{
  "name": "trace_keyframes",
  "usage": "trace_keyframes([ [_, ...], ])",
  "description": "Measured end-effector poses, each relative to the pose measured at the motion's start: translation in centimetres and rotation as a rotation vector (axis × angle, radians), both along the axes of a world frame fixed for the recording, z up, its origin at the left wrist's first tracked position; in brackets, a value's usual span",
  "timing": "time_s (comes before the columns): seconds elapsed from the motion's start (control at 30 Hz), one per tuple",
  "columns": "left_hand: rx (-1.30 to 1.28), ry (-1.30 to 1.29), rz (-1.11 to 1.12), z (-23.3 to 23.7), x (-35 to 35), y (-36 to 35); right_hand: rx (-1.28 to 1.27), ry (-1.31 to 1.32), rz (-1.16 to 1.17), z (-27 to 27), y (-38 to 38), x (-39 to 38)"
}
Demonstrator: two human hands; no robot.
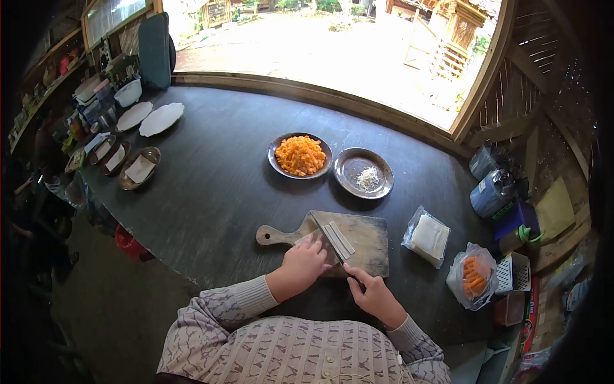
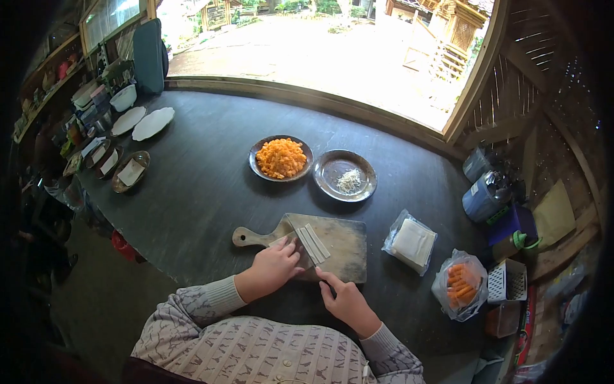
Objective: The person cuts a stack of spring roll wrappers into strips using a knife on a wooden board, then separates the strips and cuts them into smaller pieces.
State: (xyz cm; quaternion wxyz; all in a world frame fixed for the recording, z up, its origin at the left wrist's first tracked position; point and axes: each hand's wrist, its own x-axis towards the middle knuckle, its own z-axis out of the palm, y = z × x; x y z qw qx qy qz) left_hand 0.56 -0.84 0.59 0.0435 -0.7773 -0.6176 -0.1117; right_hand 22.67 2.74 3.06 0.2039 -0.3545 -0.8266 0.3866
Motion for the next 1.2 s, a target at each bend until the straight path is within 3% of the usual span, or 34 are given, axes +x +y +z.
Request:
trace_keyframes([
  [0.4,-0.007,-0.054,0.007,-0.2,0.2,0.0,-0.013,0.074,-0.011,0.7,-1.5,1.7],
  [0.47,-0.011,-0.062,0.008,-0.1,0.3,-0.1,-0.097,-0.035,-0.065,1.9,-2.0,1.7],
  [0.8,-0.112,-0.2,-0.019,1.5,-1.0,-0.4,-0.186,-0.095,-0.112,2.3,-2.6,3.1],
  [1.2,-0.258,-0.315,-0.046,1.9,-2.4,-0.6,-0.327,0.053,-0.144,1.2,-1.5,1.5],
])
